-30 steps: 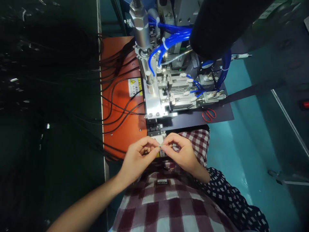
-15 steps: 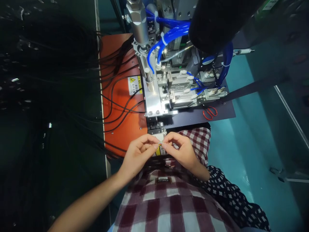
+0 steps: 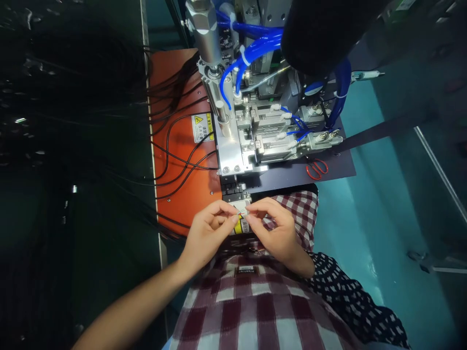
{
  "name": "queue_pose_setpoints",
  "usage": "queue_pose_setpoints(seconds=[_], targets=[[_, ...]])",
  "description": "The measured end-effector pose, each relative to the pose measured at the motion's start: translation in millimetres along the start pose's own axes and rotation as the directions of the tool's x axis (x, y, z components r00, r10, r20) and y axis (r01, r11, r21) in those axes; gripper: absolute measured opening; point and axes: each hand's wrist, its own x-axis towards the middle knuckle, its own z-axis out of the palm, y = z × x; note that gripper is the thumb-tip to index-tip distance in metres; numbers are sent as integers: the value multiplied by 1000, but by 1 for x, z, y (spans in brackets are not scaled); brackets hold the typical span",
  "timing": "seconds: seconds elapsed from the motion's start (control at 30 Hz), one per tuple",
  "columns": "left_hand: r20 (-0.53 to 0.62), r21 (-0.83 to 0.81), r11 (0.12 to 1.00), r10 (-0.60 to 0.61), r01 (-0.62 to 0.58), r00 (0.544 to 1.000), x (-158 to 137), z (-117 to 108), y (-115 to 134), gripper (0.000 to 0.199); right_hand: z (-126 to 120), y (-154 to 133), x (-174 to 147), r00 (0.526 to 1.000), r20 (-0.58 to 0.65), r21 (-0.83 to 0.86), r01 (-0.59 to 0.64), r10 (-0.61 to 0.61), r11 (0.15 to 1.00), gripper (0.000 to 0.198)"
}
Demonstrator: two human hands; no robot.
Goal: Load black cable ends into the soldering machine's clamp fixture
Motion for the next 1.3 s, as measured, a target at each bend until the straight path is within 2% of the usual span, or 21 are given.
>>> queue_pose_setpoints(seconds=[0.17,0.57,0.83,0.97,1.07,1.2,1.3], targets=[[-7,-4,1000,0,0,1000,0,0,-1,19,1,-2,-4,995,18,-48,100,-99,994,20],[-15,7,1000,-2,2,1000,1,0,1,22,2,5,-7,989,20,-107,151,-149,983,22],[-34,12,1000,13,-13,999,0,0,0,21,0,10,-10,964,42,-235,264,-262,935,26],[-39,25,1000,20,-19,999,1,2,3,18,-1,6,-4,990,19,-117,140,-139,983,21],[-46,68,997,49,-46,998,2,3,4,16,-3,3,3,998,54,-22,26,-25,999,14],[-25,111,988,109,-106,994,1,4,4,13,-2,1,10,995,100,42,-31,26,999,4],[-6,148,980,139,-136,990,-1,3,1,12,-1,-1,10,993,101,85,-75,66,994,5]])
